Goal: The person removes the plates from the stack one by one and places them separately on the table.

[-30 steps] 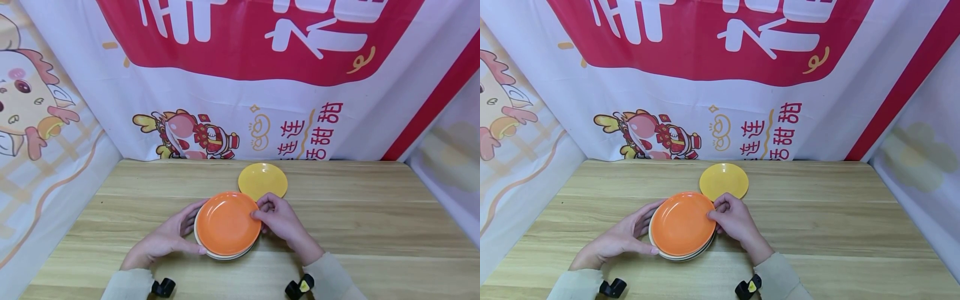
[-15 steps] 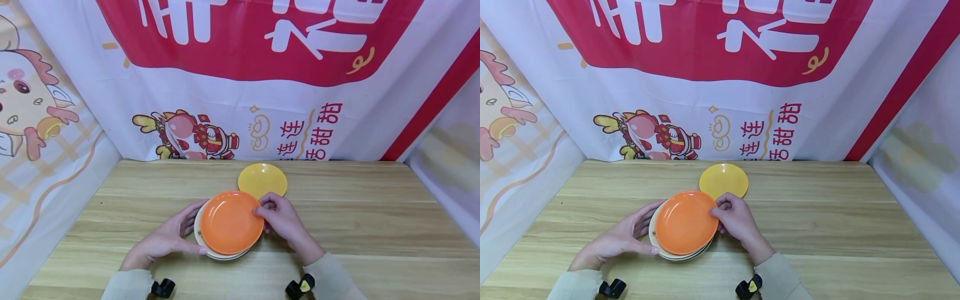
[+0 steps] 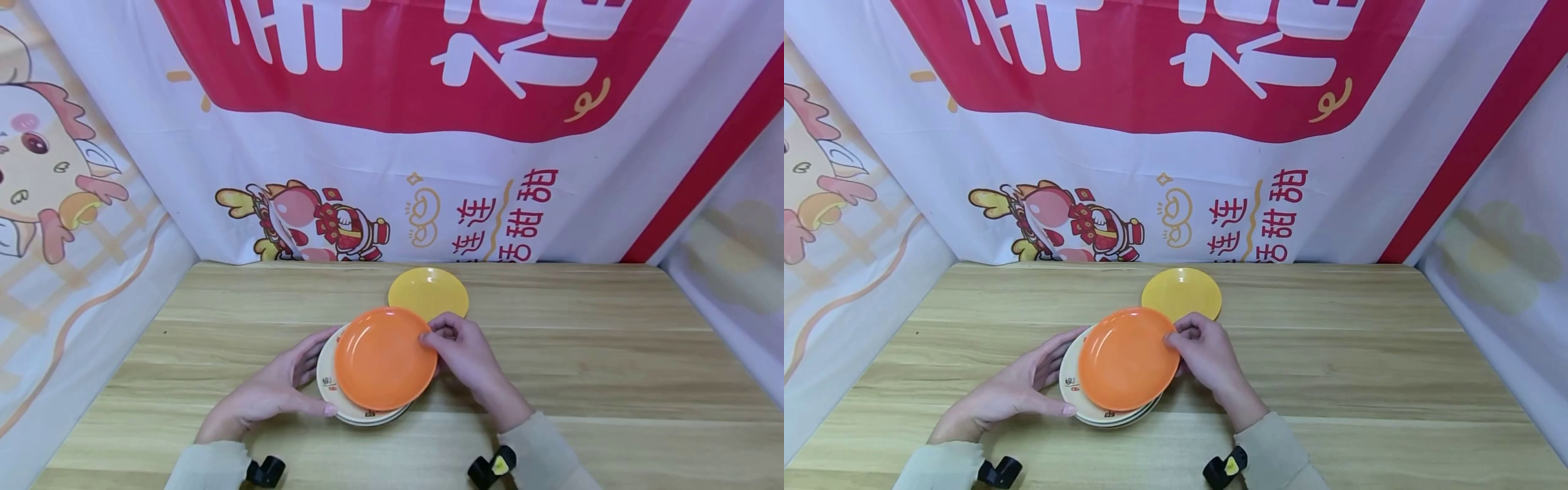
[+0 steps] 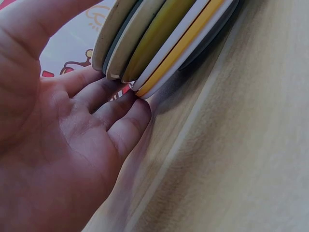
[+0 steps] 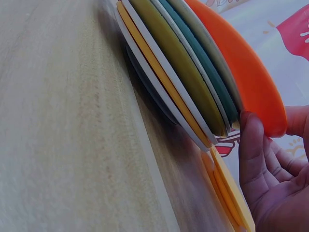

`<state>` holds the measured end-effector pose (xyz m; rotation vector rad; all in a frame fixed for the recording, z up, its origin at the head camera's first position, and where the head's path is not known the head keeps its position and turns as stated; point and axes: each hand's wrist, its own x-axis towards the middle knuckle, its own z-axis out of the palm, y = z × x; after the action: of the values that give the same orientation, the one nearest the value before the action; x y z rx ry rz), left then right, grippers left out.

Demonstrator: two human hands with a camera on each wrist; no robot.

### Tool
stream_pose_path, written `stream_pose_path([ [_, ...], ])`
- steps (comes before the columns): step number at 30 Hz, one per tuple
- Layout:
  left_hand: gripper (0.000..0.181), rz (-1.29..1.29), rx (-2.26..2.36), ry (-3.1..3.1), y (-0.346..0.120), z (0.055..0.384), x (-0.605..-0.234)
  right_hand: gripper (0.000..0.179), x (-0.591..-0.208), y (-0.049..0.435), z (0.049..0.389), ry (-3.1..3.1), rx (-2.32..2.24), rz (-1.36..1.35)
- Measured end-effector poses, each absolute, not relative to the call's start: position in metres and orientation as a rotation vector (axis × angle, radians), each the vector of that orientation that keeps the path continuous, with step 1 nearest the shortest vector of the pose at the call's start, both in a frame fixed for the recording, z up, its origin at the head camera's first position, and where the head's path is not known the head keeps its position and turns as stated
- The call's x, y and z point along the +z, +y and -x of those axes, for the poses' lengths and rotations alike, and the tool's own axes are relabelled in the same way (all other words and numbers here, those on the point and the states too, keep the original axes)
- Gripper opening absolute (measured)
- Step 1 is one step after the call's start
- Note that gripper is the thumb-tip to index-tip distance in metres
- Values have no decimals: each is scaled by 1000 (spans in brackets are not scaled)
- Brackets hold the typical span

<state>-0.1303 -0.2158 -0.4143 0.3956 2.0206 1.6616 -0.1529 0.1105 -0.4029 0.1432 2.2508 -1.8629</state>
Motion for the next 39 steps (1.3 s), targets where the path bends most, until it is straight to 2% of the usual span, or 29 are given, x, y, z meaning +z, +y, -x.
stream_pose_path([
  [39, 110, -447, 1696, 1991, -218, 131, -417, 27, -407, 126, 162, 2190, -2002, -277],
])
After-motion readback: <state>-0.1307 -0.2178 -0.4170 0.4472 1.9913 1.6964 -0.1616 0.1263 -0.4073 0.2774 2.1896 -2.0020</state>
